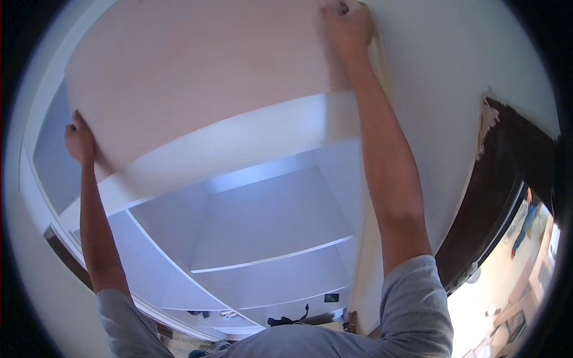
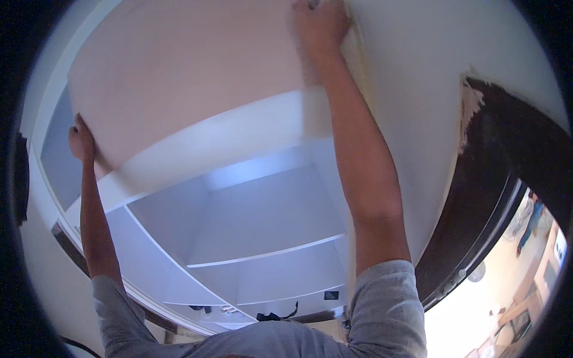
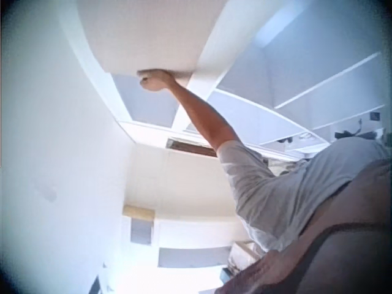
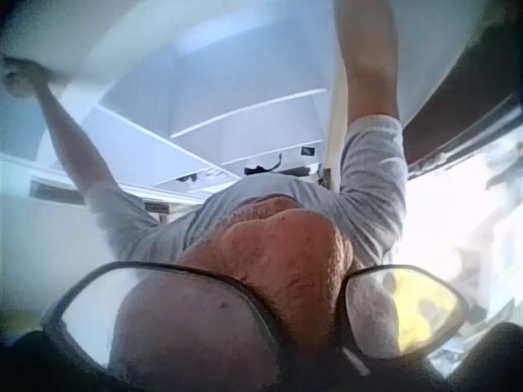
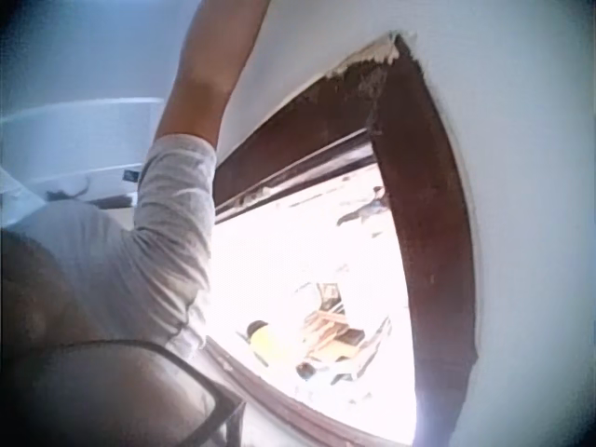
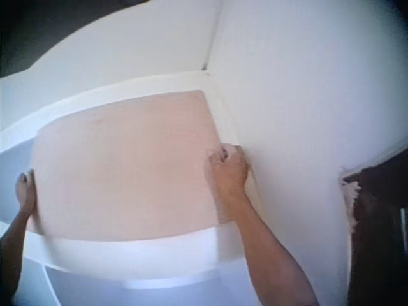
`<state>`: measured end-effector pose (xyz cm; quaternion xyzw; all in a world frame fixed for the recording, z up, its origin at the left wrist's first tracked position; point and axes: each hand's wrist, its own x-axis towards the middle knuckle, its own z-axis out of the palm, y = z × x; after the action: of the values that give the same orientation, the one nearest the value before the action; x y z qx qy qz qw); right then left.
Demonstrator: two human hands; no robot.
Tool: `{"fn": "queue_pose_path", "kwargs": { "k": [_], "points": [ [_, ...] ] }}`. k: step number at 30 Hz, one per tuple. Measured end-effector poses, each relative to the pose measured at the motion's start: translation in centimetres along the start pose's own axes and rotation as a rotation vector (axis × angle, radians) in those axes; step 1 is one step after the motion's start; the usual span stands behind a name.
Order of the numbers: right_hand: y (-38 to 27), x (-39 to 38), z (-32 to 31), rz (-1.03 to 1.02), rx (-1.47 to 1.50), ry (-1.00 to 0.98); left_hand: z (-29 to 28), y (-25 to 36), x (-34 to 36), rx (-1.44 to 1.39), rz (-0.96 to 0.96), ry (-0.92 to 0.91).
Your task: The person picks up a wooden board, lifts it to the top of a cabinet, and test-fits and aligns it against the upper curved frame before taking the board down.
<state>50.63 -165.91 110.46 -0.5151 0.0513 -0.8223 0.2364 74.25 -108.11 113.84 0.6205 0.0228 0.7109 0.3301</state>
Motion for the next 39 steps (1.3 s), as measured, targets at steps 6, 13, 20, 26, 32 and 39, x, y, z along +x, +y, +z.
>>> {"fn": "queue_pose_path", "kwargs": {
  "k": [6, 13, 20, 26, 32, 39],
  "points": [
    [-3.4, -0.5, -1.3, 0.098, -0.289, -0.085, -0.1, -0.4, 0.1, 0.007, -0.012, -0.004],
    [-5.6, -2.0, 0.9, 0.145, -0.426, 0.077, 0.5, -1.3, 0.5, 0.004, -0.031, -0.021],
    [-5.7, -0.7, 0.0, 0.137, -0.254, 0.08, 0.4, -2.2, 1.2, -0.001, -0.035, -0.037],
    [-6.0, 1.1, 1.4, 0.138, -0.249, 0.091, 0.0, -2.8, 3.5, 0.056, -0.032, 0.008],
    [-5.3, 0.6, 2.9, 0.088, -0.258, 0.115, 0.4, -2.0, 2.9, 0.099, 0.001, 0.02],
    [-5.9, 1.0, 0.4, 0.149, -0.199, 0.102, 1.0, -1.9, 1.6, 0.051, -0.037, -0.059]
  ]
}}
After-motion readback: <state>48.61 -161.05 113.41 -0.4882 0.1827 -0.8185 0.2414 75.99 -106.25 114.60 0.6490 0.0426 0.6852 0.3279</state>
